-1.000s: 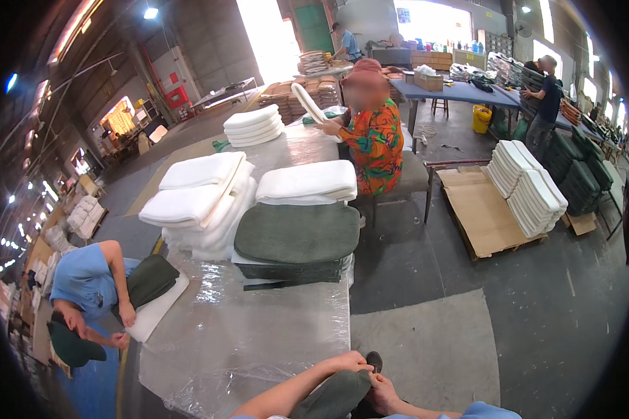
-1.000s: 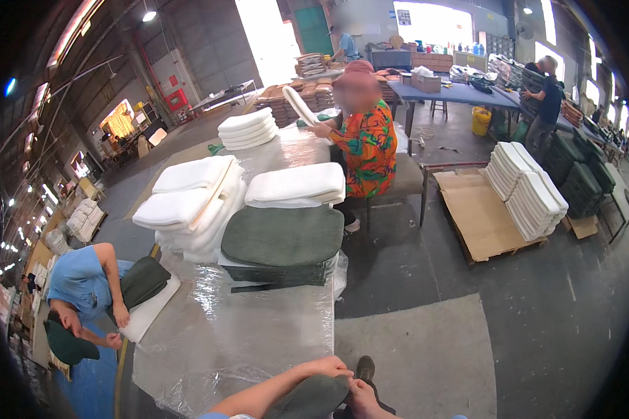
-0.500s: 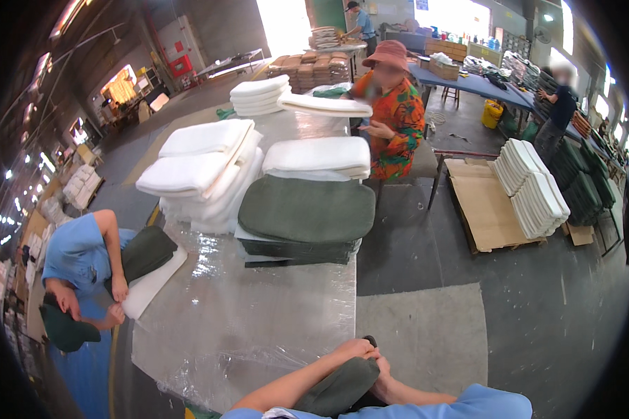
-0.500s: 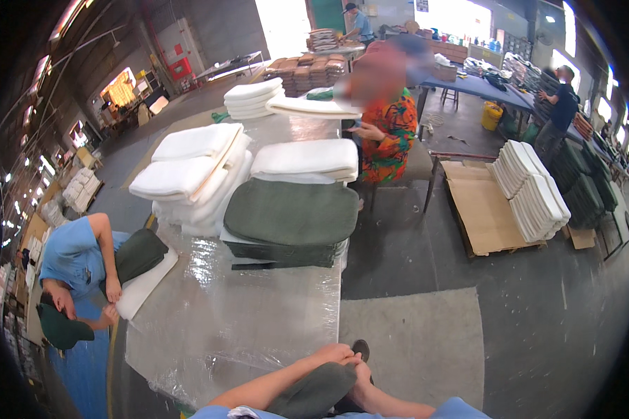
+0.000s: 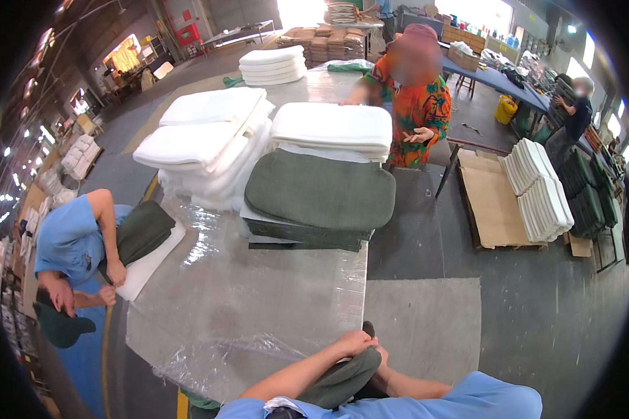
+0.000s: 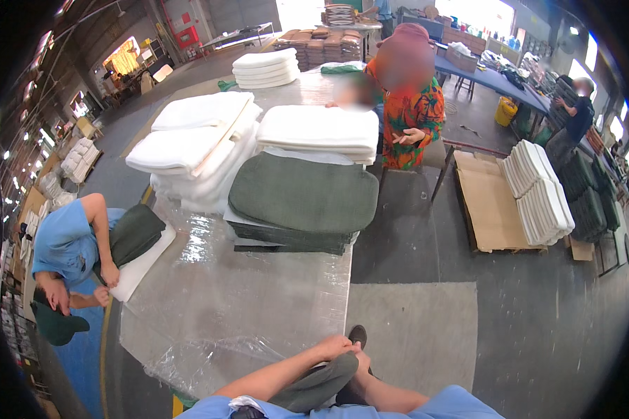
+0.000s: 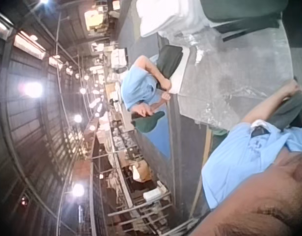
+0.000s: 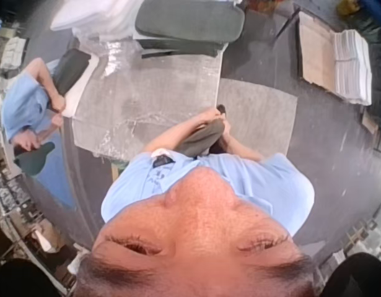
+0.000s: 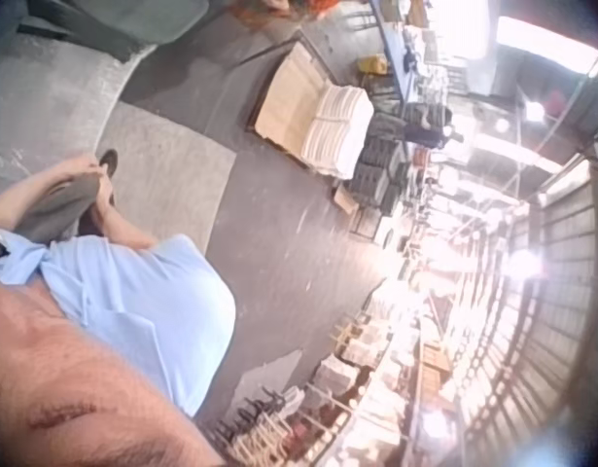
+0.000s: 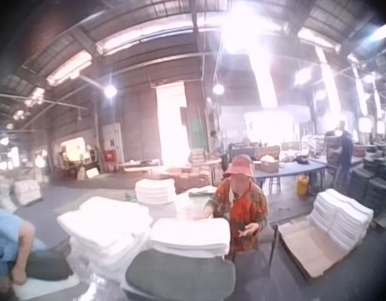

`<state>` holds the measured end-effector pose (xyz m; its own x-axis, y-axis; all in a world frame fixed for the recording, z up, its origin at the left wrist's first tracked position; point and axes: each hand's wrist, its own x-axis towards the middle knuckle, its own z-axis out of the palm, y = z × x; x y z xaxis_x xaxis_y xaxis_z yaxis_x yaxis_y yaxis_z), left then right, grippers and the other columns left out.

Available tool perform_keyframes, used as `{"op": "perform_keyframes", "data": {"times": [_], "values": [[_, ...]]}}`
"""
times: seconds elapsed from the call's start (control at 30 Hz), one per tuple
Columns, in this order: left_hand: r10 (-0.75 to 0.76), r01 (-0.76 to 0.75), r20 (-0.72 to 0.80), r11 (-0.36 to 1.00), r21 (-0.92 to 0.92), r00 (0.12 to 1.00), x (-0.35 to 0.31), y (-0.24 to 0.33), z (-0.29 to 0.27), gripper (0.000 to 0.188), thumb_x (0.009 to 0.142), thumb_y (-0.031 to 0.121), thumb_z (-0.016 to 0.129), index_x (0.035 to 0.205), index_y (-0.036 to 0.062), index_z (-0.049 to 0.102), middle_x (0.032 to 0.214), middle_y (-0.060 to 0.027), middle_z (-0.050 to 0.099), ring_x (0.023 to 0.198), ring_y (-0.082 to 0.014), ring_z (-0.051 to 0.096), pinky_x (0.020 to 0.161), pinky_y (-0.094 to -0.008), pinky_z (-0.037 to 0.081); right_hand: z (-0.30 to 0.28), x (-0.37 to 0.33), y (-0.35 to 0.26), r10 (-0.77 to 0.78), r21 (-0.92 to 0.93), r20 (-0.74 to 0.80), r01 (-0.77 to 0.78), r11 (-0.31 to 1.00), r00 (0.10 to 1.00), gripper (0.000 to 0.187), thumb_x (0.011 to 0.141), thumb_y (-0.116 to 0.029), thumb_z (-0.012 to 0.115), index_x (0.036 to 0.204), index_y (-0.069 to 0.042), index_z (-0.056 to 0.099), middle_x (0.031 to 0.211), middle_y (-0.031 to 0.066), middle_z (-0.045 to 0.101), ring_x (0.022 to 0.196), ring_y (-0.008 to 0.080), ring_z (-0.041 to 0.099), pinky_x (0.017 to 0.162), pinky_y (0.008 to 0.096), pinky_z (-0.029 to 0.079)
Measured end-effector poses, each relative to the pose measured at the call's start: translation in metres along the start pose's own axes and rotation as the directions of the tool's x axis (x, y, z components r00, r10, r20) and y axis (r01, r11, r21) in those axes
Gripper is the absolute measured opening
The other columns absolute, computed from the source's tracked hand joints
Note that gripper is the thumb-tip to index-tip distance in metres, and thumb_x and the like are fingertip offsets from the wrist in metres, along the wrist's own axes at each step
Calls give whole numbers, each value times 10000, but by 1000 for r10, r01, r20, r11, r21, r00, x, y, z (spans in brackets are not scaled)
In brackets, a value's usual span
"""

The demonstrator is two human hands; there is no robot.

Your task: The person inserts white foam inserts into green fabric covers at a workbench. They repeatedly pick up a foam piece, open a cover, insert the foam, and place the finished cushion on a stack.

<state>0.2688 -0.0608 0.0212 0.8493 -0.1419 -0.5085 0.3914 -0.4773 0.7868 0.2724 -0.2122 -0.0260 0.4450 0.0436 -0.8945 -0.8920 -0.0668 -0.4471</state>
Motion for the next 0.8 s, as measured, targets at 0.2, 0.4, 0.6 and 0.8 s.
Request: {"op": "perform_keyframes", "data": {"times": [0.2,0.4,0.6,0.8], "values": [[-34,37,-34,994,99,999,-4,10,-4,507,975,540,625,885,59,755,928,-226,731,876,-417,698,768,-496,525,0,19,8,-3,32,28,3,999,1000,544,1046,-514,629,1141,12,728,1042,136,739,941,249,689,833,422,548],[-40,34,-30,982,-185,999,-46,-11,-8,560,1014,559,602,904,23,718,822,-123,728,769,-250,670,718,-458,505,5,25,5,11,82,32,-13,997,999,540,1029,-506,659,1140,17,730,1056,142,737,946,254,686,837,434,546],[-275,355,266,876,-327,924,-147,-39,-15,526,1040,541,622,1226,60,731,1130,-17,729,965,-128,639,856,-332,517,2,31,10,31,137,80,-42,990,996,525,1030,-494,662,1136,18,716,1054,151,725,929,273,680,851,467,539],[-440,575,379,702,-420,814,-206,-55,-11,578,1013,516,687,1356,52,691,1233,-50,730,1060,-126,677,942,-304,546,4,23,7,23,204,142,-53,977,990,503,1047,-478,643,1132,13,705,1023,145,717,888,295,667,840,475,535]]}}
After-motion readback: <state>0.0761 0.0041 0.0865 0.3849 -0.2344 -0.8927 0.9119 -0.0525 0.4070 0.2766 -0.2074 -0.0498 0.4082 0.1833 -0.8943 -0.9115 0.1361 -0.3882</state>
